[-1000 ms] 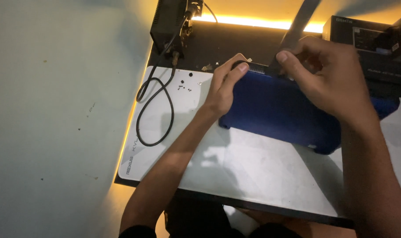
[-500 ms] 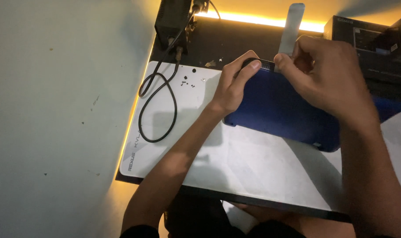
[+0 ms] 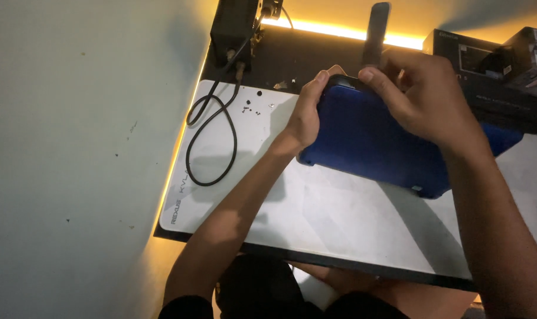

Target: The person opens a blue laptop, types on the keyboard, and then closes it. They flip the laptop over and use a prying tool to work along the edges of the back cover, attempting to separate it from the chassis.

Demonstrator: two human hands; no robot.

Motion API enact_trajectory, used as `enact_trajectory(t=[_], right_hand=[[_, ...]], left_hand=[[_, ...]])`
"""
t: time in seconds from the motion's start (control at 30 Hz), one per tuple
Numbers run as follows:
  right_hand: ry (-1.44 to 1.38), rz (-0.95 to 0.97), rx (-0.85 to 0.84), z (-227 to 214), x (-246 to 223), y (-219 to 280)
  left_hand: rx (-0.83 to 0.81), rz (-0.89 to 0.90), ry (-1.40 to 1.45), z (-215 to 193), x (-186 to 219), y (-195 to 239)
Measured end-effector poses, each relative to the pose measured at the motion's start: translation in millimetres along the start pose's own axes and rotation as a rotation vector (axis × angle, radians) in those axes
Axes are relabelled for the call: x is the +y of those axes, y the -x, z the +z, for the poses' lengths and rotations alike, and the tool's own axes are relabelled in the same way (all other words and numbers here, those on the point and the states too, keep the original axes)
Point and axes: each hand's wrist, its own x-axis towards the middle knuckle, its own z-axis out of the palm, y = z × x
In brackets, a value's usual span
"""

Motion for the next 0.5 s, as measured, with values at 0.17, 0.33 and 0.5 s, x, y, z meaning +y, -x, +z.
enact_trajectory(t=[0.17, 0.33, 0.5], right_hand=[[-0.203, 0.022, -0.014, -5.5, -5.6, -12.9], [-0.241, -0.109, -0.019, -9.3, -15.7, -24.6], [-0.123, -0.056, -0.145, -20.1, -25.1, -35.3]], left_hand=[[-0.009, -0.014, -0.061, -7.6, -8.8, -0.5], [0.019, 0.038, -0.018, -12.5, -24.0, -1.0], [0.015, 0.01, -0.014, -9.9, -17.0, 1.0]])
